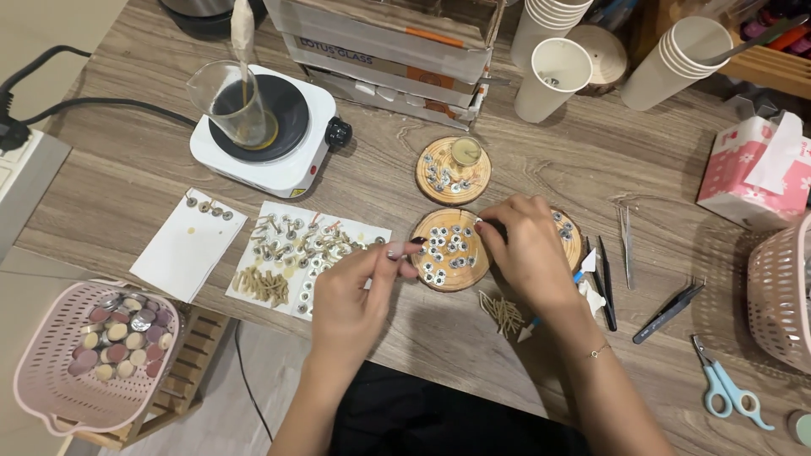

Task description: The recorder is attaching metal wick tabs to candle wicks using tweezers and a small tool at a candle-making workshop desk.

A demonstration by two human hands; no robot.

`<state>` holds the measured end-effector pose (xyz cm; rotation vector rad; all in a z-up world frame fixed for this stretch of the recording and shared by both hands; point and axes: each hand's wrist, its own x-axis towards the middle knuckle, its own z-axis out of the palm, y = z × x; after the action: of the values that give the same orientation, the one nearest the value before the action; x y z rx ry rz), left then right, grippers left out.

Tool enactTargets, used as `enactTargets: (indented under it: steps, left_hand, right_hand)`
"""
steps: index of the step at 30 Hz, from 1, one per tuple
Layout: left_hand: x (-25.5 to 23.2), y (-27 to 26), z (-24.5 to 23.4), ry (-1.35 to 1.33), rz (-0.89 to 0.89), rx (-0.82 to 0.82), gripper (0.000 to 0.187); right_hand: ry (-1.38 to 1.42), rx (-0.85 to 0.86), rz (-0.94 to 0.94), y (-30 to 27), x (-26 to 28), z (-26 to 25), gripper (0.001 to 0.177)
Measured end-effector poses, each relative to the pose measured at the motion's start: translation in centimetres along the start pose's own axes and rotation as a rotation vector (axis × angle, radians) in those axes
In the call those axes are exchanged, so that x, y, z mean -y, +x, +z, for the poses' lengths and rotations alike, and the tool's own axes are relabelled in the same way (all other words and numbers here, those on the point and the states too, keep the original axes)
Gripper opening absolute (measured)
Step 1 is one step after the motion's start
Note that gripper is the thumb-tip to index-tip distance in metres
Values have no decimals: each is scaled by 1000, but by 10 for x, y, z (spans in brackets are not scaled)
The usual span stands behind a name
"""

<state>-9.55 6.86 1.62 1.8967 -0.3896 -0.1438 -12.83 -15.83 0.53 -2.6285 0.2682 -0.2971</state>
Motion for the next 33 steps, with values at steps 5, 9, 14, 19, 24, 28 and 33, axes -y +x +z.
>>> enactTargets:
  steps: [5,9,14,19,24,28,33]
  left_hand:
    - [-13,0,1,21,144,-44,20]
    - [-7,-3,7,-73,85,-35,18]
    - [-41,-3,14,-175,228,132,35]
    - [-56,-5,18,-87,491,199,40]
    - [-61,-6,19,-108,448,156,29]
    - [-60,-6,20,-125,440,153,27]
    - [-59,-8,24,-134,425,132,26]
  right_hand:
    - [-8,-30,-26,0,0,-3,16]
    - [48,-42,50,-4,7,-15,15]
    - [1205,207,313,-37,-17,-24,15]
    - [1654,298,289,-62,-9,-34,11]
    - [1571,156,345,-73,-6,-37,16]
    - [1557,143,320,-72,2,-43,19]
    - [1514,145,308,-74,6,-45,20]
